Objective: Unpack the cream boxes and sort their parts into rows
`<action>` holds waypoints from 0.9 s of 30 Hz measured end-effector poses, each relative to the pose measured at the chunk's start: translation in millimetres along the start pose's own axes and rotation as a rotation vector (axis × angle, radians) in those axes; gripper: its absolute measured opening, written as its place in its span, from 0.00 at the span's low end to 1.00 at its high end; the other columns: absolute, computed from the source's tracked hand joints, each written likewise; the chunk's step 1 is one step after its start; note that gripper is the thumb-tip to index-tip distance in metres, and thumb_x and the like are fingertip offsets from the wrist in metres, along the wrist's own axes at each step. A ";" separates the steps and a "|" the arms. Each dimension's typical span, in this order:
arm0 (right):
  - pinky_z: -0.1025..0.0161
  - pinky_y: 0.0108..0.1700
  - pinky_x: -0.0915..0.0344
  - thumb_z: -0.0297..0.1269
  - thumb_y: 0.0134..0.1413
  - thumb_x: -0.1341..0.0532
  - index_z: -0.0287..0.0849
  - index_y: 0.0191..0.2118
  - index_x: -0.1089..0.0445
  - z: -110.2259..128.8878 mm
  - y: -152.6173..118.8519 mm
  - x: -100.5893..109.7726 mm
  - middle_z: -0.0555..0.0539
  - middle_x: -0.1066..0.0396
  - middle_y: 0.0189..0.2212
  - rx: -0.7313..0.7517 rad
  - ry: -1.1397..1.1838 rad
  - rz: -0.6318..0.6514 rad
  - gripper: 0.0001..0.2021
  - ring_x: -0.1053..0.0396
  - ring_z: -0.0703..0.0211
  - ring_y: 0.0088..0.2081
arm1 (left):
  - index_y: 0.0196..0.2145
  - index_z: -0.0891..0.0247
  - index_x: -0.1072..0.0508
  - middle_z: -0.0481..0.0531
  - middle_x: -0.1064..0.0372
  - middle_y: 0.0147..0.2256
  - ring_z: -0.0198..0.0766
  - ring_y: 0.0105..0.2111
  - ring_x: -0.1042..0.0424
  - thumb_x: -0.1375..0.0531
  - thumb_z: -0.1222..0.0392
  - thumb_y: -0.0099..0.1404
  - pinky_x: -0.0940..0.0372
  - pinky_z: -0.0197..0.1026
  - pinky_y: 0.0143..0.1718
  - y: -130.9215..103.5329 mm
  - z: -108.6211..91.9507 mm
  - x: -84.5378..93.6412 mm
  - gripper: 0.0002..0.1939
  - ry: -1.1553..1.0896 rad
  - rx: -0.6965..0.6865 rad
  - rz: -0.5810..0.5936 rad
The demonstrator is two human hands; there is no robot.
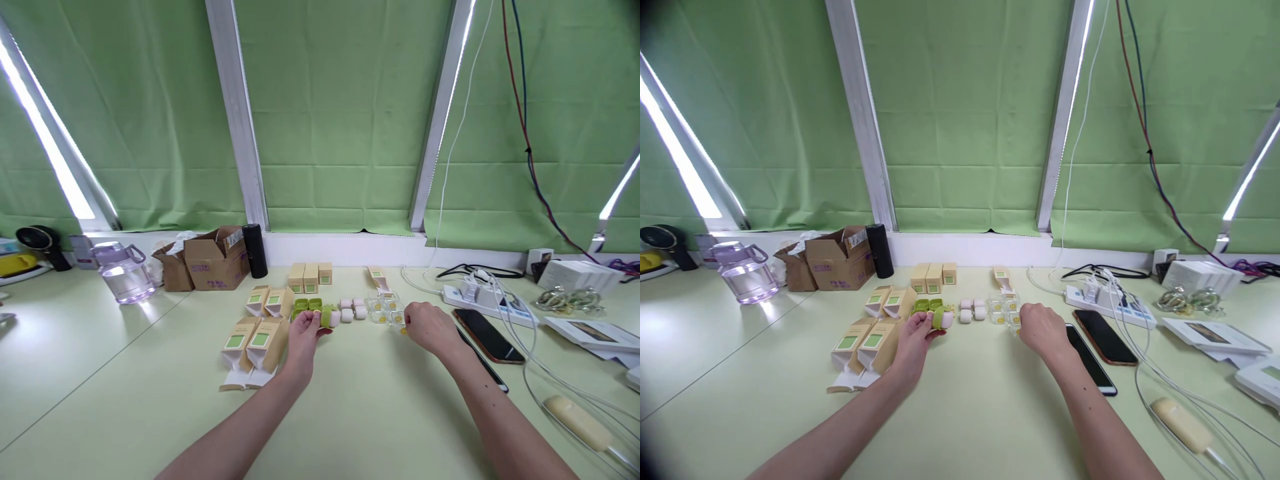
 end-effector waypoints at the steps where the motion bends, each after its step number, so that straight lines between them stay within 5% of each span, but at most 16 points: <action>1: 0.59 0.38 0.34 0.23 0.52 0.42 0.40 0.41 0.22 -0.2 -0.1 -0.8 0.35 0.22 0.39 0.000 -0.003 0.007 0.14 0.22 0.43 0.41 | 0.32 0.65 0.27 0.52 0.26 0.32 0.38 0.33 0.25 0.27 0.43 0.54 0.27 0.41 0.36 -0.5 -0.2 0.0 0.23 0.006 -0.003 0.001; 14: 0.60 0.37 0.35 0.21 0.52 0.42 0.40 0.42 0.25 -2.4 -0.8 -7.2 0.36 0.23 0.41 -0.028 -0.021 0.059 0.14 0.22 0.43 0.43 | 0.32 0.64 0.27 0.51 0.26 0.33 0.38 0.33 0.26 0.27 0.44 0.55 0.27 0.41 0.36 -3.6 -2.9 -1.5 0.22 0.001 -0.001 -0.001; 27: 0.60 0.36 0.39 0.32 0.60 0.41 0.43 0.44 0.30 6.1 -16.3 23.2 0.38 0.23 0.37 -0.003 -0.093 -0.058 0.07 0.23 0.43 0.40 | 0.32 0.64 0.29 0.50 0.27 0.32 0.37 0.32 0.26 0.27 0.43 0.55 0.28 0.41 0.37 -0.9 0.5 -0.1 0.23 -0.007 0.002 0.013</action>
Point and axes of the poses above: each hand's wrist, its own y-axis towards the middle knuckle, its own x-axis out of the back of the hand, z = x × y, the point moved 3 cm from there along y, towards the middle knuckle
